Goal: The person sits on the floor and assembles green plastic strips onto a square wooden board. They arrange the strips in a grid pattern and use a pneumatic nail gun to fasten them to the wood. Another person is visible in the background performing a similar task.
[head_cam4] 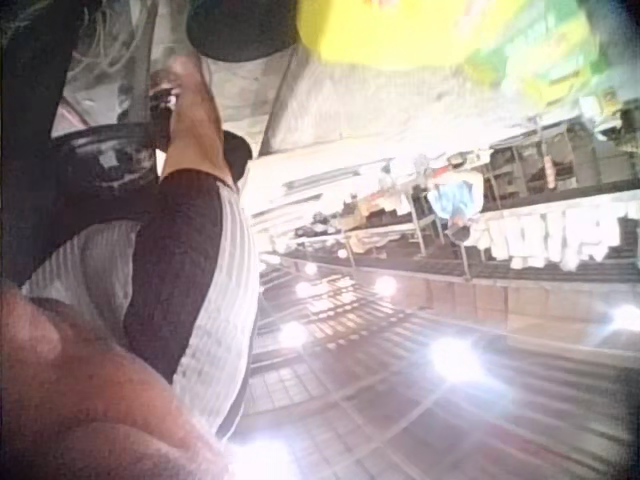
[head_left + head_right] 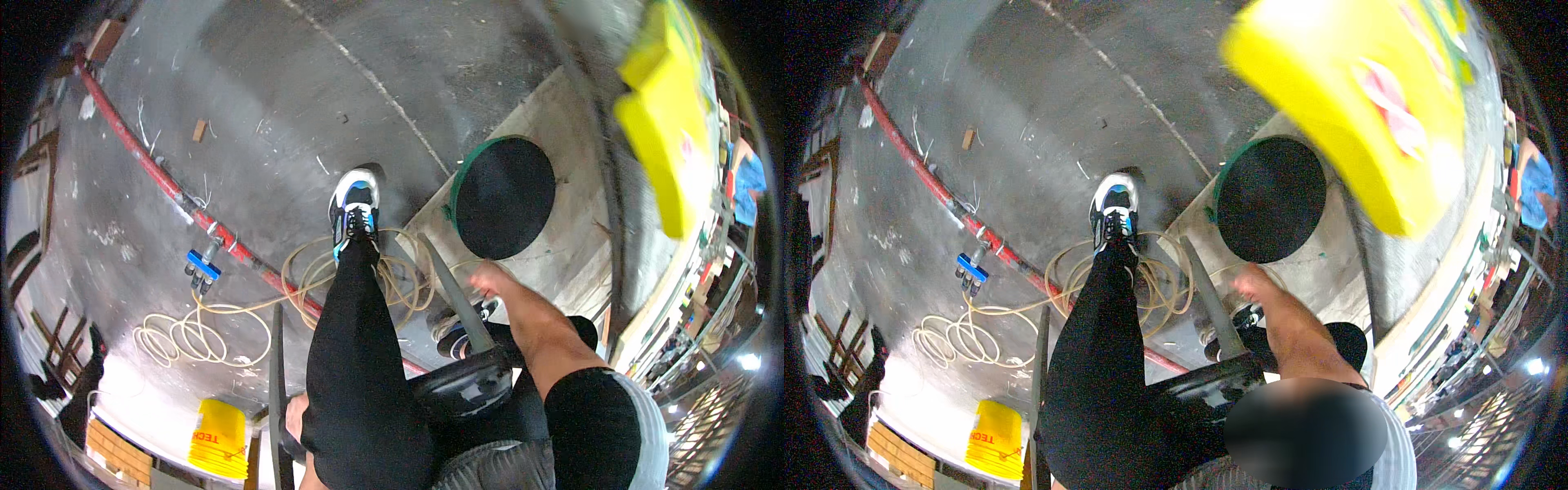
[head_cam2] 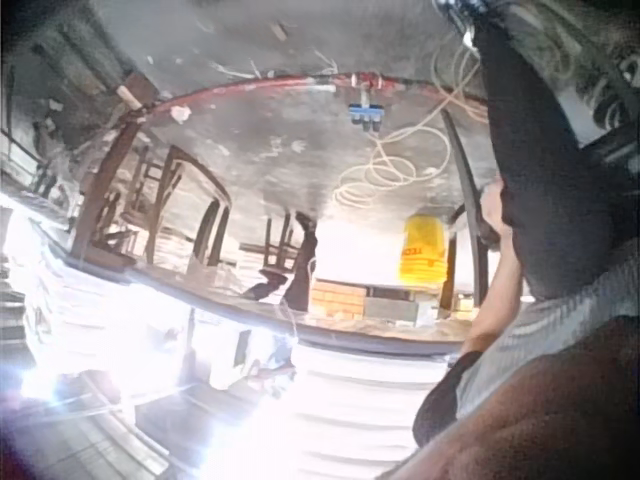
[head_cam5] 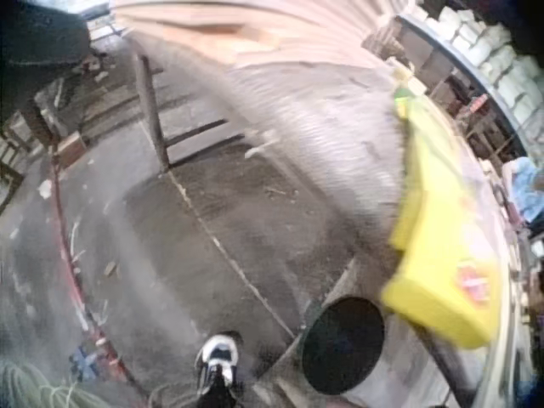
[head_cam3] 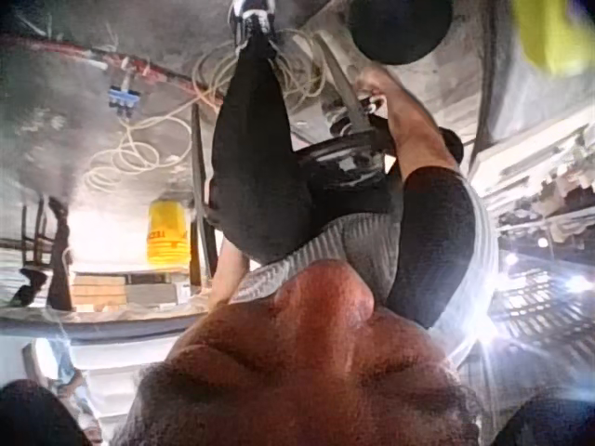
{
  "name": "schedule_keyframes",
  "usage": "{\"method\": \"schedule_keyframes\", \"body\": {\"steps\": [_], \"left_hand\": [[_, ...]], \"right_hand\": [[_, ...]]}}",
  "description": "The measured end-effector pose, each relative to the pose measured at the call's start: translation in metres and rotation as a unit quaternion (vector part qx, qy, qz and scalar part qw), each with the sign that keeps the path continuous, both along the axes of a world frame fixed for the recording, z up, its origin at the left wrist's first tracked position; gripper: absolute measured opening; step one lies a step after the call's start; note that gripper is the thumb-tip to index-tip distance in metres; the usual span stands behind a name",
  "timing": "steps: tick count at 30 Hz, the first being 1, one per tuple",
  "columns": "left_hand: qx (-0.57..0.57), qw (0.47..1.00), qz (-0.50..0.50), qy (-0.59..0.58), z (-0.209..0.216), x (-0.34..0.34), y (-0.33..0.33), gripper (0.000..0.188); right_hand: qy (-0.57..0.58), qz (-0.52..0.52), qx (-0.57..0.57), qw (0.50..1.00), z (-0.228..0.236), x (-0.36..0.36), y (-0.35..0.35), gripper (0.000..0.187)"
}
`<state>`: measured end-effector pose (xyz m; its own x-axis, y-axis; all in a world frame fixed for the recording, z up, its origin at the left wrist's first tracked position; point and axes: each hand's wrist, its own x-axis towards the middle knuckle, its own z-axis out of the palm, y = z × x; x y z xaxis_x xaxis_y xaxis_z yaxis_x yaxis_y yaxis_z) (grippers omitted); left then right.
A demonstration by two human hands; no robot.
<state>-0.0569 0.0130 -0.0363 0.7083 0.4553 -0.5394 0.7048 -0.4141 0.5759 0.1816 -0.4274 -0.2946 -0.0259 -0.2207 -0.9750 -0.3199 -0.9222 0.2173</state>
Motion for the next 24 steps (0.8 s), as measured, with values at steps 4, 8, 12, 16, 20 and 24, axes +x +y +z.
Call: {"method": "schedule_keyframes", "body": {"steps": [4,8,12,16,20,24], "left_hand": [[0.034,0.999,-0.002,0.011,0.008,0.008,-0.003,0.034],[0.072,0.997,0.023,0.02,0.013,0.019,-0.003,0.034],[-0.048,0.997,0.054,-0.032,-0.034,-0.017,0.004,0.031],[0.074,0.997,-0.002,-0.034,0.01,0.021,-0.009,0.025],[0.127,0.99,-0.06,-0.029,0.016,0.038,-0.007,0.027],[0.173,0.978,-0.112,0.042,0.024,0.049,-0.008,0.034]], "right_hand": [[-0.271,0.17,-0.1,0.942,0.026,0.038,0.022,0.027],[-0.302,0.229,-0.087,0.921,0.049,0.018,0.024,0.03],[0.0,0.381,0.158,0.911,0.069,0.004,-0.036,0.051],[-0.126,0.191,0.099,0.969,0.078,-0.025,0.013,0.053],[-0.325,-0.009,0.01,0.946,0.117,-0.016,0.03,0.056],[-0.483,-0.17,0.015,0.859,0.16,0.024,0.044,0.061]]}}
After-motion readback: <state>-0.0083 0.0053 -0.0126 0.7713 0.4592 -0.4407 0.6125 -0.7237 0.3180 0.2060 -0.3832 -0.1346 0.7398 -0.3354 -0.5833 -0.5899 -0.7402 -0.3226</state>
